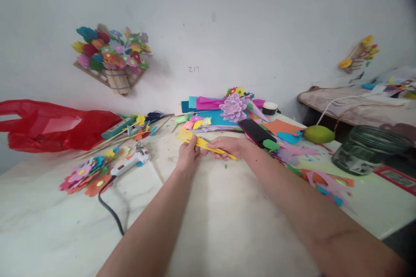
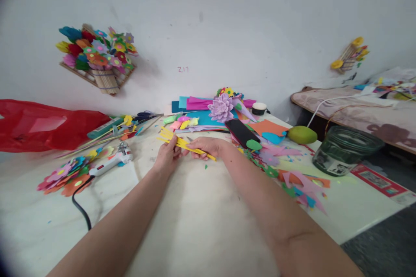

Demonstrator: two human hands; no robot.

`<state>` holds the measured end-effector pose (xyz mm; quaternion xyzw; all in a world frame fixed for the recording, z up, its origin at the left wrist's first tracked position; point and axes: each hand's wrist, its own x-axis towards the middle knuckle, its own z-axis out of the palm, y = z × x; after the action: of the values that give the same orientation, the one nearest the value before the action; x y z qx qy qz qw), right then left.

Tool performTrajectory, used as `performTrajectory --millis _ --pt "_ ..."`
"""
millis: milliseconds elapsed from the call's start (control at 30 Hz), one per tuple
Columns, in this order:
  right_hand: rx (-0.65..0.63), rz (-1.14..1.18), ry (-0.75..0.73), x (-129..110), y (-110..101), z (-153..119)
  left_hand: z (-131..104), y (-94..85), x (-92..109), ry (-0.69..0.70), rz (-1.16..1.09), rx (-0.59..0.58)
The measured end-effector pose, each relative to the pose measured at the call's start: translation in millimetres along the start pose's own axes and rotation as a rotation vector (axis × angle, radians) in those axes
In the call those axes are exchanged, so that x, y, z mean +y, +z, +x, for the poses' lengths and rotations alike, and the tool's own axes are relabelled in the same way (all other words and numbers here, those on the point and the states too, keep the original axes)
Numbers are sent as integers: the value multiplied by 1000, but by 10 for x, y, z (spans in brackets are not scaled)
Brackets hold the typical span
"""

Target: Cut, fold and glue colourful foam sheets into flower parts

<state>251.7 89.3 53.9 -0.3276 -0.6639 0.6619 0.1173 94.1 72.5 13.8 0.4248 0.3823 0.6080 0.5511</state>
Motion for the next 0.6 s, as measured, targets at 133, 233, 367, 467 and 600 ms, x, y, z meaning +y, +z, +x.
performTrajectory --millis 133,233,367,467,600 --pt "78 -79 -56 34 28 25 22 -19 -16 -1 -48 0" --pt "69 -152 -68 66 16 42 24 -9 -17 -1 -34 12" --pt "12 -268 -51 39 27 16 15 18 1 -23 -3 51" --pt "-26 -309 -34 1 47 -1 18 33 13 -35 31 92" --pt "58 -302 -34 -7 70 17 29 41 24 -40 50 138"
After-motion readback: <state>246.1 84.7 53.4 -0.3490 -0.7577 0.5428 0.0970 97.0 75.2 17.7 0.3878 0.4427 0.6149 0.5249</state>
